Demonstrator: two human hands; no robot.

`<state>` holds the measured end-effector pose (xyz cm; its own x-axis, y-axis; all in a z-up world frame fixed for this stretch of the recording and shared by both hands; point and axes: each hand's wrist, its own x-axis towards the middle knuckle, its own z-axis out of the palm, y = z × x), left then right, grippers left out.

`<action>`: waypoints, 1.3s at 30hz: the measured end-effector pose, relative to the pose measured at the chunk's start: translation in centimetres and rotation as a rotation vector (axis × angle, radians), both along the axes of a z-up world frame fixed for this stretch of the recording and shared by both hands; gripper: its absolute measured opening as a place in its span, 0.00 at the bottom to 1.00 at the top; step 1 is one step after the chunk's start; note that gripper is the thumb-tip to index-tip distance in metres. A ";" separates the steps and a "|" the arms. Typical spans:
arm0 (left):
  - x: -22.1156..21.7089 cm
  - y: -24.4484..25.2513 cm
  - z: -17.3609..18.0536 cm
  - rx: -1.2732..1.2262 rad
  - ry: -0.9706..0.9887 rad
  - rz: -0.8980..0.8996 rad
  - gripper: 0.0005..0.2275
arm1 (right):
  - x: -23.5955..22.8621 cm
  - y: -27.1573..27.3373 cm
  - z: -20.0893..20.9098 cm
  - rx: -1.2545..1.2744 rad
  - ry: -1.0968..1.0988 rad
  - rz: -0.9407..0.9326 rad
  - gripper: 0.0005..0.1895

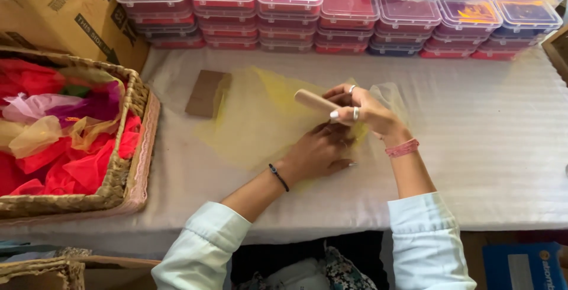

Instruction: The person wraps rectangular blocks of soap in yellow mesh fabric by hand, pulling the fabric tight and securing it with small clear stickers. The finished bars are placed into a basket containing colorful tissue paper.

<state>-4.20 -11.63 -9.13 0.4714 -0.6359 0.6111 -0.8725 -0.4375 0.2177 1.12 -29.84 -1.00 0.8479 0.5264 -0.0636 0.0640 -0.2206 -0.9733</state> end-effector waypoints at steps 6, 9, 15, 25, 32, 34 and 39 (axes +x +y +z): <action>-1.5 -0.5 3.4 -0.097 0.306 -0.204 0.13 | 2.1 -0.7 -2.4 0.106 -0.060 -0.322 0.34; -2.3 -0.8 4.5 -0.156 0.732 -0.445 0.14 | 2.7 -0.7 -3.3 0.198 -0.084 -0.394 0.32; -0.1 -0.1 3.1 -0.396 1.052 -0.502 0.10 | 2.6 -0.5 -3.3 0.284 -0.044 -0.552 0.31; 7.1 4.6 1.9 0.138 0.069 0.623 0.09 | 3.2 -0.7 -3.9 0.420 -0.029 -0.581 0.31; 12.1 4.8 3.5 0.133 -0.326 0.869 0.23 | 2.7 -0.8 -3.3 0.367 -0.093 -0.608 0.30; 11.2 4.0 4.0 0.305 -0.120 0.910 0.22 | 2.6 -0.6 -3.0 0.371 -0.115 -0.609 0.30; 5.8 0.9 3.2 0.212 0.579 0.829 0.29 | 1.8 -0.2 -1.9 0.547 -0.220 -0.507 0.33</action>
<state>1.57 -10.73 -5.92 0.9969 -0.0454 0.0647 -0.0656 -0.9318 0.3569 2.94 -30.01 -2.94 0.9566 -0.0212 0.2907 0.2875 0.2335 -0.9289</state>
